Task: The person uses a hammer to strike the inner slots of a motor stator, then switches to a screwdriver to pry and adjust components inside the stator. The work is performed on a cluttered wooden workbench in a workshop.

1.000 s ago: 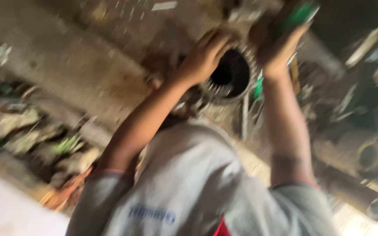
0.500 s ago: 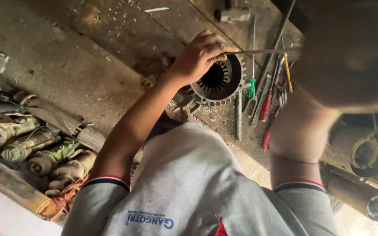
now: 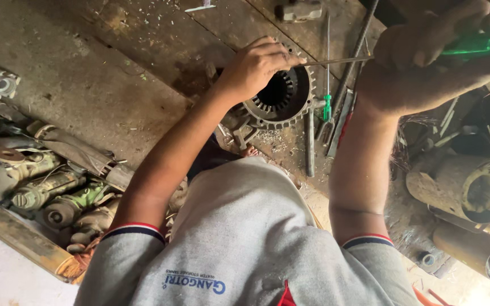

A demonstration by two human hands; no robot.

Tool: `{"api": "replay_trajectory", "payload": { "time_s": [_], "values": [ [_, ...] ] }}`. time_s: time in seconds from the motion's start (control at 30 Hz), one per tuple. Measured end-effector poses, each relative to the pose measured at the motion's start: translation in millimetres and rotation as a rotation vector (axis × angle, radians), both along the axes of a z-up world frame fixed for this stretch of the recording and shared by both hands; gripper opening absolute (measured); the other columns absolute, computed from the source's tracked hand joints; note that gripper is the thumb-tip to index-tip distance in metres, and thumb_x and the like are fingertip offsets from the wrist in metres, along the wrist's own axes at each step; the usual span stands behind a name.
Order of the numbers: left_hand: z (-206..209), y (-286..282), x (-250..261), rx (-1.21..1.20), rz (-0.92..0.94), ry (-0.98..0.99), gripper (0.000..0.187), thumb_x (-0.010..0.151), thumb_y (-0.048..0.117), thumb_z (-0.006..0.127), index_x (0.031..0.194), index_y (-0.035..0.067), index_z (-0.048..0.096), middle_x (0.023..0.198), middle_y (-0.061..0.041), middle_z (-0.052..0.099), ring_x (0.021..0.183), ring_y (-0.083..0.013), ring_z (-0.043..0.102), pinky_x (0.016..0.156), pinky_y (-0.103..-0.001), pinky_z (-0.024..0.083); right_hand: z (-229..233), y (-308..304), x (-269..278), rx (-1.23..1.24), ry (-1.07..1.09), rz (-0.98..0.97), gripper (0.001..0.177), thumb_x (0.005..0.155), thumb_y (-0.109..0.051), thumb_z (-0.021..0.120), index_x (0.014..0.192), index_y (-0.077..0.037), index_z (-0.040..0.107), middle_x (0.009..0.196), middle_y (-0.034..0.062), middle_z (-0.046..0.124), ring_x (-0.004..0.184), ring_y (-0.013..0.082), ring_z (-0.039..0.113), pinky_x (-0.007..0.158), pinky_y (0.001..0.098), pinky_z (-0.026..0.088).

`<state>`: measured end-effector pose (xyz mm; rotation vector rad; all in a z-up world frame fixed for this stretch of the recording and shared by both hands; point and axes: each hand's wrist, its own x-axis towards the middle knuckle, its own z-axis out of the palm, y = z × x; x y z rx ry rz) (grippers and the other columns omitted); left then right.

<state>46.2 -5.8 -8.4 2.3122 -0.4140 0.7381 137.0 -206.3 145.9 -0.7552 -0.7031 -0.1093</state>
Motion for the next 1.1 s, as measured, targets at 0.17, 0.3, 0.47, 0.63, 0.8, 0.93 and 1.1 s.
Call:
{"api": "replay_trajectory", "payload": {
  "time_s": [0.17, 0.3, 0.47, 0.63, 0.8, 0.93, 1.1],
  "values": [
    [6, -1, -1, -0.008, 0.000, -0.018, 0.034, 0.092, -0.001, 0.072, 0.120, 0.017, 0.079, 0.106, -0.003, 0.077, 0.100, -0.0204, 0.068, 0.094, -0.031, 0.058, -2, -5, 1, 0.030, -0.014, 0.096, 0.065, 0.100, -0.073, 0.029, 0.092, -0.011, 0.047, 0.061, -0.0018, 0.024, 0.042, 0.0088, 0.016, 0.035, 0.0279, 0.013],
    [13, -1, -4, -0.042, -0.033, 0.025, 0.031, 0.093, 0.000, 0.073, 0.118, 0.018, 0.079, 0.106, -0.001, 0.077, 0.100, -0.0189, 0.069, 0.093, -0.031, 0.059, -6, -7, 6, 0.044, 0.005, 0.120, 0.067, 0.098, -0.074, 0.028, 0.090, -0.009, 0.042, 0.060, -0.0022, 0.026, 0.041, 0.0096, 0.015, 0.033, 0.0277, 0.013],
    [15, 0, -8, -0.034, -0.036, 0.019, 0.035, 0.090, -0.002, 0.073, 0.118, 0.019, 0.080, 0.105, -0.001, 0.077, 0.100, -0.0187, 0.068, 0.093, -0.031, 0.059, -9, -1, 4, 0.162, -0.047, -0.149, 0.063, 0.112, -0.063, 0.028, 0.094, -0.004, 0.044, 0.068, 0.0081, 0.036, 0.045, 0.0120, 0.012, 0.042, 0.0308, 0.009],
    [8, 1, -3, -0.050, -0.054, -0.017, 0.035, 0.092, -0.002, 0.074, 0.120, 0.019, 0.080, 0.105, 0.000, 0.075, 0.100, -0.0172, 0.067, 0.093, -0.030, 0.059, -5, -2, -3, 0.177, 0.005, -0.201, 0.065, 0.104, -0.064, 0.027, 0.105, -0.003, 0.047, 0.073, 0.0186, 0.040, 0.038, 0.0082, 0.019, 0.029, 0.0271, 0.018],
    [-3, 1, 2, -0.077, -0.046, -0.038, 0.032, 0.093, -0.004, 0.075, 0.118, 0.016, 0.079, 0.107, -0.001, 0.076, 0.101, -0.0173, 0.065, 0.095, -0.029, 0.059, 0, -5, -3, 0.015, -0.126, 0.085, 0.067, 0.100, -0.073, 0.023, 0.108, -0.011, 0.049, 0.064, 0.0027, 0.032, 0.039, 0.0111, 0.021, 0.031, 0.0291, 0.019],
    [-8, -1, 4, -0.062, -0.057, -0.069, 0.032, 0.093, -0.002, 0.076, 0.119, 0.015, 0.079, 0.109, -0.002, 0.076, 0.102, -0.0181, 0.067, 0.096, -0.029, 0.060, 2, -2, 7, -0.041, -0.101, 0.140, 0.079, 0.096, -0.081, 0.023, 0.103, -0.008, 0.052, 0.060, 0.0003, 0.030, 0.036, 0.0118, 0.025, 0.030, 0.0331, 0.022],
    [-3, 2, 4, -0.102, -0.095, 0.001, 0.020, 0.094, 0.011, 0.080, 0.113, 0.015, 0.078, 0.108, -0.002, 0.077, 0.098, -0.0183, 0.073, 0.091, -0.035, 0.060, 0, -4, 18, -0.051, -0.145, 0.272, 0.074, 0.097, -0.077, 0.017, 0.095, -0.014, 0.056, 0.054, 0.0020, 0.023, 0.037, 0.0156, 0.017, 0.034, 0.0352, 0.015]
  ]
}}
